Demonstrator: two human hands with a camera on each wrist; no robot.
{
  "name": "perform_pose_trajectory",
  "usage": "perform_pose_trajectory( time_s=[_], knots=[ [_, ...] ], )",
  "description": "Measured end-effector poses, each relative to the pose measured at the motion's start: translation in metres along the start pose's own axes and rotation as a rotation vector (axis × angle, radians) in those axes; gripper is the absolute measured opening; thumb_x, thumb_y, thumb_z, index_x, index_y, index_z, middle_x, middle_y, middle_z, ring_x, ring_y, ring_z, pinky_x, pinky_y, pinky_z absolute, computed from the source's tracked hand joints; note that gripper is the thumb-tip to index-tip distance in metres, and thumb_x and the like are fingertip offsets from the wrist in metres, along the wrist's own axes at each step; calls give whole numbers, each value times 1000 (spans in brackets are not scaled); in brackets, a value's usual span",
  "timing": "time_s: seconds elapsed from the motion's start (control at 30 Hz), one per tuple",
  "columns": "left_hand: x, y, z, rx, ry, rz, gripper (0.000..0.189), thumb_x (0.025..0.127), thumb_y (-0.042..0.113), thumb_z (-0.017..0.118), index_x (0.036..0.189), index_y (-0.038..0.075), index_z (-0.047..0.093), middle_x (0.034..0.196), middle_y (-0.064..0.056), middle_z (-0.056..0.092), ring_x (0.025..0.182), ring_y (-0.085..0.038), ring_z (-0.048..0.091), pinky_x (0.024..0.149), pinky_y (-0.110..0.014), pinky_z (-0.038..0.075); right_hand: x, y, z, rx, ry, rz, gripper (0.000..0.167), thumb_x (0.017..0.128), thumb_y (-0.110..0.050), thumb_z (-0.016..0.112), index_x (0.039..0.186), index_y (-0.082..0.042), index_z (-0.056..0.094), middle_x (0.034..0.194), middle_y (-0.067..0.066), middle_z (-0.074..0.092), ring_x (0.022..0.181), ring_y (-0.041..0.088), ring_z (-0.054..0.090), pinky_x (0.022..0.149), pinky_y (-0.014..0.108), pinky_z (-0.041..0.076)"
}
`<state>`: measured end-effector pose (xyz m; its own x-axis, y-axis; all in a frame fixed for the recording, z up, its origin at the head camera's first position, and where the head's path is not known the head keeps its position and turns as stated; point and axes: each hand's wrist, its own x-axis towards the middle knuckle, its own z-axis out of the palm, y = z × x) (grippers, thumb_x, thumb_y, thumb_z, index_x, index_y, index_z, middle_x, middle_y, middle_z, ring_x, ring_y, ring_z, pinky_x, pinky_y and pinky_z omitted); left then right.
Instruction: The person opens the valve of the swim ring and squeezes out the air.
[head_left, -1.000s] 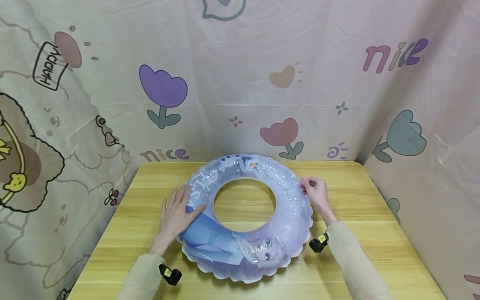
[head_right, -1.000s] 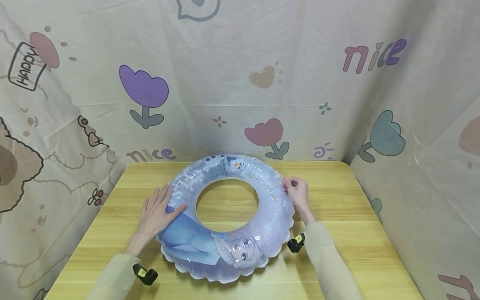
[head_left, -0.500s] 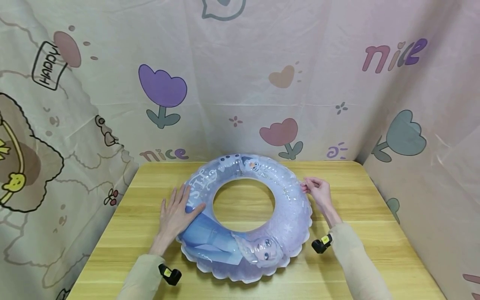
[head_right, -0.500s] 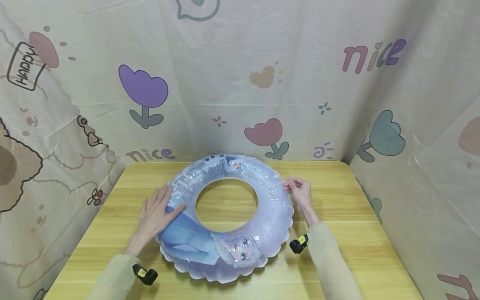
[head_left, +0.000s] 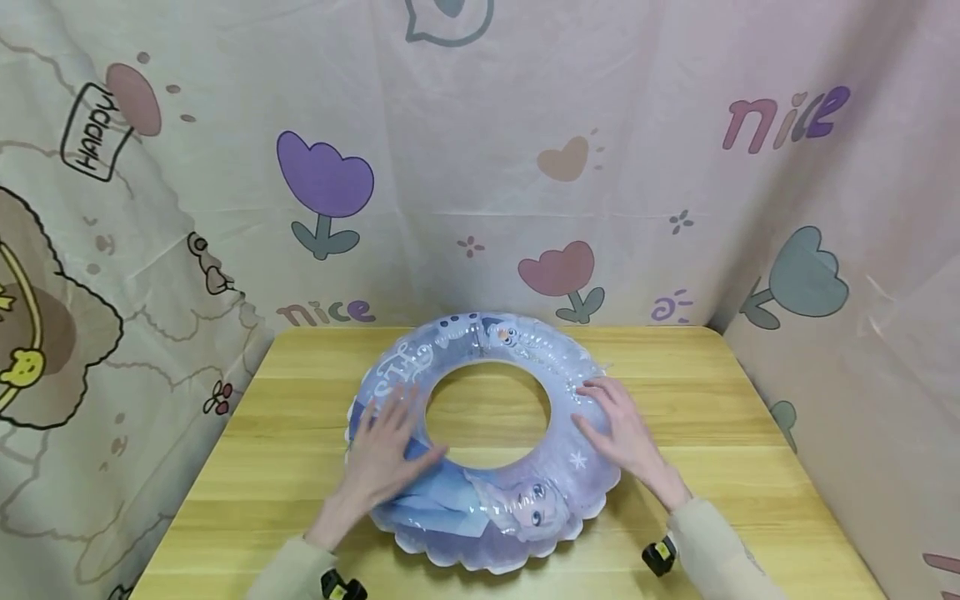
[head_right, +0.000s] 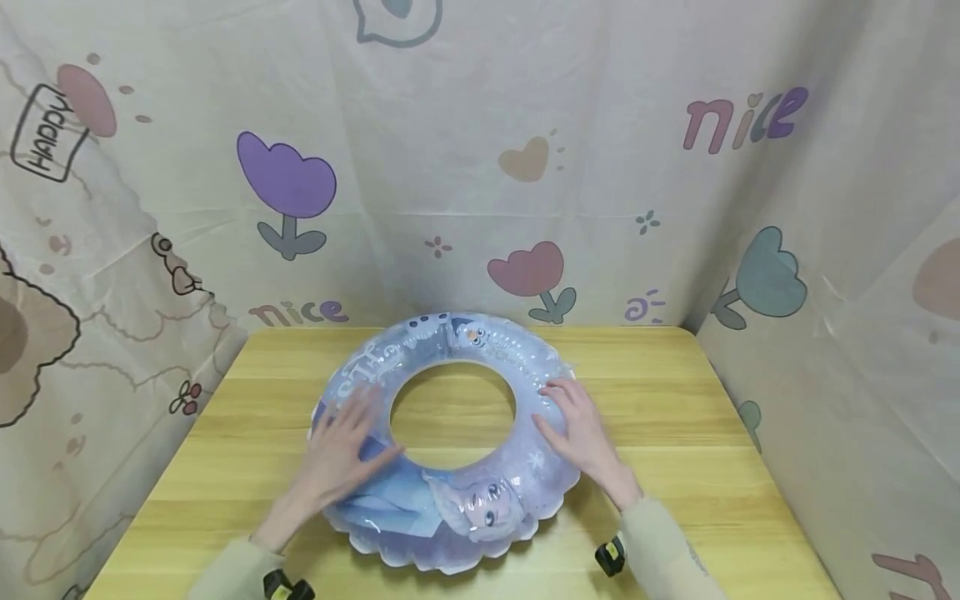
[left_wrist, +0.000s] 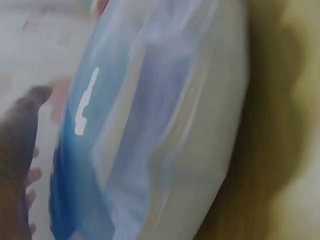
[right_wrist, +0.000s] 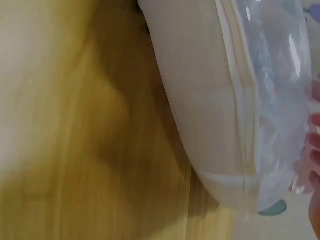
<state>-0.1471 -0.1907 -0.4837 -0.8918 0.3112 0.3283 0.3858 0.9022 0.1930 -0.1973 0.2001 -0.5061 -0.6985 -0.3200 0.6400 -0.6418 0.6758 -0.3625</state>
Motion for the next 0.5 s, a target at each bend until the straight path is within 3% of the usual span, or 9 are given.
perform_pose_trajectory(
  time_s=[0.07, 0.17, 0.3, 0.5],
  knots=[
    [-3, 11, 2, 19, 16, 113, 88, 90, 72, 53, 156, 16, 38, 164, -10, 34, 152, -38, 31, 120, -66, 24, -3, -8, -1, -65, -98, -75, 50, 84, -27, 75, 126, -3, 65, 137, 21, 60, 130, 43, 51, 109, 61, 38],
    [-9, 20, 7, 32, 27, 200, 87, 91, 77, 45, 154, 17, 43, 162, -9, 39, 150, -36, 35, 119, -66, 27, -7, -20, -1, -161, -239, -97, 61, 91, -43, 65, 139, -7, 58, 153, 19, 49, 142, 45, 42, 115, 67, 30],
    [-16, 23, 14, 47, 24, 214, 88, 92, 80, 37, 155, 19, 41, 161, -8, 41, 149, -35, 37, 118, -66, 28, -13, -30, -1, -222, -366, -50, 67, 96, -52, 57, 148, -11, 51, 163, 14, 37, 149, 43, 33, 119, 68, 23],
    [-19, 22, 23, 58, 14, 195, 88, 92, 80, 34, 156, 20, 38, 162, -6, 39, 150, -33, 37, 120, -64, 26, -20, -30, 6, -241, -368, -30, 64, 98, -51, 54, 149, -13, 49, 162, 15, 37, 150, 44, 32, 119, 66, 23]
  ],
)
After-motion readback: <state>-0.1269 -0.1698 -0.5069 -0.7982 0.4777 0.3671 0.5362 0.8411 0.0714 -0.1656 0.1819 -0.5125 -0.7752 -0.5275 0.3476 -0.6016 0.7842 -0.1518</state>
